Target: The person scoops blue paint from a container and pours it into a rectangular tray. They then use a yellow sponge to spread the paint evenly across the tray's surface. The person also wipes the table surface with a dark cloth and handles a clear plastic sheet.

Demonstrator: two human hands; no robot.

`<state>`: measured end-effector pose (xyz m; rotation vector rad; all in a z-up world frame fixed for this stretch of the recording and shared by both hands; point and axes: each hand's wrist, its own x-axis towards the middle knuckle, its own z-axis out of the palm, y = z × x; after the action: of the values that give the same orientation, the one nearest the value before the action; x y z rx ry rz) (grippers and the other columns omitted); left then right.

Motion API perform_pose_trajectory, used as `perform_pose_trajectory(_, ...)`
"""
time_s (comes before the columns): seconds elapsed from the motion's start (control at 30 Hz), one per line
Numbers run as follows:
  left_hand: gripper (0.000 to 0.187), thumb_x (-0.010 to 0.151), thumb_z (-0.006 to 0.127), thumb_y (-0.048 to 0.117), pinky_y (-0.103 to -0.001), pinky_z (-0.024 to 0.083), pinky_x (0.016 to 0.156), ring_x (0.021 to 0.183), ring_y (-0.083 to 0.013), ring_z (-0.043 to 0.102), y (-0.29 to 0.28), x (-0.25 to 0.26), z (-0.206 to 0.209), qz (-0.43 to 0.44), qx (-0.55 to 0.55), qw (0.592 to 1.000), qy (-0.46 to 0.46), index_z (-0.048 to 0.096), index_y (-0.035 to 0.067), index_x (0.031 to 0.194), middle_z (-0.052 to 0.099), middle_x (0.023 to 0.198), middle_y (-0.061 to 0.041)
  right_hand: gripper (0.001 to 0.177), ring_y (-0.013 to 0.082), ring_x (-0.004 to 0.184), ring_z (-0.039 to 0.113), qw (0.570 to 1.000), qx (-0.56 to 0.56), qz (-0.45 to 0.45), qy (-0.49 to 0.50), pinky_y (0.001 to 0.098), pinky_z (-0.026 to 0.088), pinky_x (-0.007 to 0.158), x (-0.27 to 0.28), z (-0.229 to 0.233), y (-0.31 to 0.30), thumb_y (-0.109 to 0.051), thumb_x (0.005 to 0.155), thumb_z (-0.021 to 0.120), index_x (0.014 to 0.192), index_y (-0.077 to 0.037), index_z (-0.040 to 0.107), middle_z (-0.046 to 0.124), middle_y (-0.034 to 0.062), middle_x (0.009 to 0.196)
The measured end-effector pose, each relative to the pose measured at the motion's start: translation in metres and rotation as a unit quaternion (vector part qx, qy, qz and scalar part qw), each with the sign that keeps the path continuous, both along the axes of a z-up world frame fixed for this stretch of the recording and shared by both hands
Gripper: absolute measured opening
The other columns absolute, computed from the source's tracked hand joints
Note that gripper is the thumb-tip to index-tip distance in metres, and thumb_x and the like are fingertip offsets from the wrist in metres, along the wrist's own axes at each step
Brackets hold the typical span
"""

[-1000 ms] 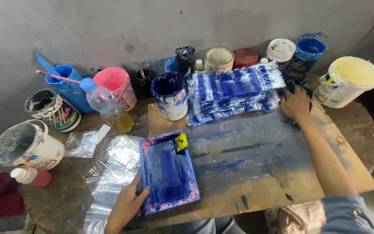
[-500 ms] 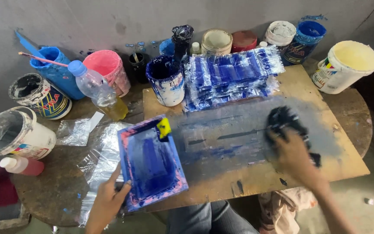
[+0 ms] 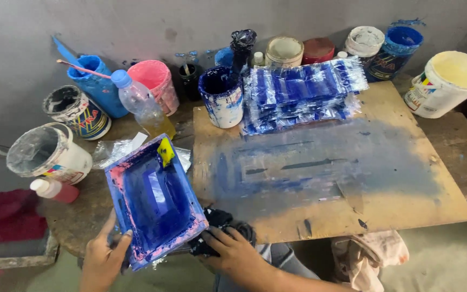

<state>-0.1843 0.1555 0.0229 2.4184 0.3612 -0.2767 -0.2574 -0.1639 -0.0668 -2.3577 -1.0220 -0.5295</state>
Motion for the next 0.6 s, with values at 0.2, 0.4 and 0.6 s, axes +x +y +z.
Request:
perform_pose_trajectory(0.2,0.084,0.09,0.056,0.045,-0.038,0.026,0.051,0.049,-0.0177,0.031,-0.004,-0.003,0.008,-0.008,0.01,1.0,0.016,0.027,0.022,0.166,0.04,0.05,-0.009,0.04,0.0392,0.14,0.046,0.994,-0.094,-0.02,0.056,0.0582,0.045,0.1,-0.014,-0.014,-0.092,-0.005,0.076,0.073,0.113,-0.02,0.075,0.048,0.017,0.155)
perform_pose_trajectory(0.4,0.086,0.086,0.051,0.055,-0.036,0.022,0.05,0.045,-0.0174,0.027,-0.017,-0.002,0.024,0.005,0.002,0.999,0.04,0.028,0.027,0.165,0.03,0.047,-0.007,0.073,0.0355,0.147,0.041,0.911,-0.29,-0.293,0.025,0.0525,0.033,0.126,-0.035,-0.002,-0.296,-0.011,0.077,0.06,0.148,-0.022,0.048,0.062,0.0071,0.137)
perform_pose_trajectory(0.6,0.082,0.092,0.051,0.045,-0.035,0.018,0.046,0.045,-0.0141,0.019,-0.029,-0.009,0.04,-0.041,-0.031,0.999,-0.007,0.024,0.024,0.166,0.026,0.049,-0.004,0.062,0.0514,0.133,0.05,0.82,-0.099,-0.546,0.14,0.0637,0.041,0.108,-0.011,-0.011,-0.41,-0.012,0.093,0.051,0.154,-0.021,0.059,0.058,0.0339,0.14)
